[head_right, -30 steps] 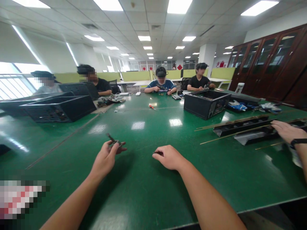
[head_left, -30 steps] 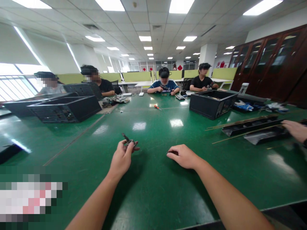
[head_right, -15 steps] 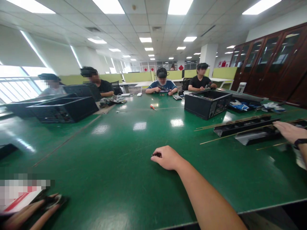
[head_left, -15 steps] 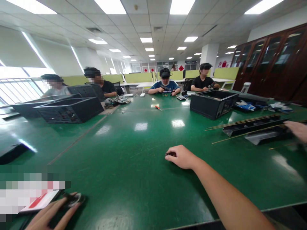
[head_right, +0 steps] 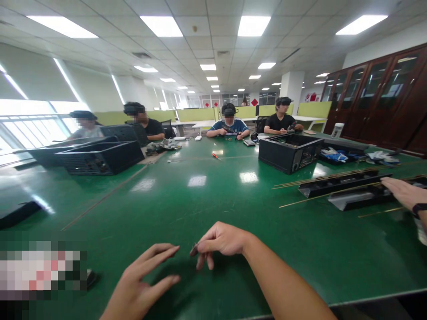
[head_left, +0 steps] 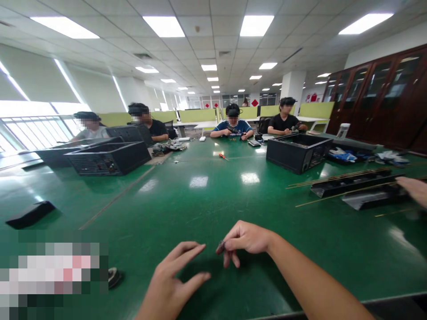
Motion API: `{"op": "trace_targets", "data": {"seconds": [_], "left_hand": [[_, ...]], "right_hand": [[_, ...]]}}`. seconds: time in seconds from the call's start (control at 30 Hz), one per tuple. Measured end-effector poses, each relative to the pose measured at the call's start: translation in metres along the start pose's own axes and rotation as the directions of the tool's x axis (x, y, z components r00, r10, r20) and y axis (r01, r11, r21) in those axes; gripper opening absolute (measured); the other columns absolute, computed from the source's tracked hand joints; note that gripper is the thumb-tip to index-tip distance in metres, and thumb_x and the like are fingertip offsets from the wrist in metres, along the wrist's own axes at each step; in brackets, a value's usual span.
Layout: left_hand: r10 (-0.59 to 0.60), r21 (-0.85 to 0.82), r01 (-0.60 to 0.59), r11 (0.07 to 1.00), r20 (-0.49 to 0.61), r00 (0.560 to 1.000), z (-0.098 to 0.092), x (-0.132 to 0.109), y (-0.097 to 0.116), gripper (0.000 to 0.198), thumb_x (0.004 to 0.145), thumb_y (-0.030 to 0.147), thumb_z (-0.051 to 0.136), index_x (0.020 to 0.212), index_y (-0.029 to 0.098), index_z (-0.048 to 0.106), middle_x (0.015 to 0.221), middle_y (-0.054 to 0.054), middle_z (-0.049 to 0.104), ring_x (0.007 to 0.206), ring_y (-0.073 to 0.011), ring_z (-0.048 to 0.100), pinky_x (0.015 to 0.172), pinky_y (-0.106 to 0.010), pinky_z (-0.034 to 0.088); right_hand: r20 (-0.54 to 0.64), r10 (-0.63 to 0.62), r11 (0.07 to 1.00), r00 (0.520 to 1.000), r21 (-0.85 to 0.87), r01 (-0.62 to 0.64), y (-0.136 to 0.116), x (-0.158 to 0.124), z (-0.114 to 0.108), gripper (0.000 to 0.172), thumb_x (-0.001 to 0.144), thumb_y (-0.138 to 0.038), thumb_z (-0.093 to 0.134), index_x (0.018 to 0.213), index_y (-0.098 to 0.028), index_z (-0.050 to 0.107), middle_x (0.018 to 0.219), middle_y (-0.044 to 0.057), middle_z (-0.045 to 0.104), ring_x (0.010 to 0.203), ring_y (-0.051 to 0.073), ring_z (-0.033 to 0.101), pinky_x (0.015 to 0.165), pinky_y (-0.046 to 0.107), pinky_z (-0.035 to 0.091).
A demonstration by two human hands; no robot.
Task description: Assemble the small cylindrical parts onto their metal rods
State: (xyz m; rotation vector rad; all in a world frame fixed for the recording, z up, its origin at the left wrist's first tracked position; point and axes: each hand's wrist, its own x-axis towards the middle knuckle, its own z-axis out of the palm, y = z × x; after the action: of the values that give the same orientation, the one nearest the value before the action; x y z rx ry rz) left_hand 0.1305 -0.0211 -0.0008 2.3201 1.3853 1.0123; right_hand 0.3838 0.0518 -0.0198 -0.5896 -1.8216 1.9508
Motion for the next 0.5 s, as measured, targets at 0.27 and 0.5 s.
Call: {"op": "trace_targets", "data": {"seconds": [0.27,0.5], "left_hand": [[-0.039,-0.382,0.042,0.923,0.017,0.999,0.044,0.045,0.028,0.015,0.074,0.033,0.071,0.087,0.029,0.076,0.097,-0.005,0.070,0.094,-0.0235,0.066,0.085,-0.035,0.055],[-0.213,-0.278,0.153,0.948,-0.200,0.956,0.017,0.022,0.010,0.017,0.078,0.042,0.066,0.087,0.029,0.072,0.089,0.000,0.074,0.085,-0.0241,0.070,0.081,-0.038,0.059]], "right_hand": [[0.007,-0.067,0.997,0.998,0.041,0.067,0.002,0.001,-0.005,0.052,0.074,-0.059,0.068,0.087,-0.008,0.071,0.080,0.011,0.072,0.055,0.012,0.062,0.060,0.024,0.048],[0.001,0.028,0.999,1.000,-0.039,-0.028,0.004,0.001,-0.005,0.049,0.070,-0.049,0.074,0.101,-0.011,0.072,0.080,0.007,0.073,0.055,0.010,0.059,0.060,0.022,0.046]]}}
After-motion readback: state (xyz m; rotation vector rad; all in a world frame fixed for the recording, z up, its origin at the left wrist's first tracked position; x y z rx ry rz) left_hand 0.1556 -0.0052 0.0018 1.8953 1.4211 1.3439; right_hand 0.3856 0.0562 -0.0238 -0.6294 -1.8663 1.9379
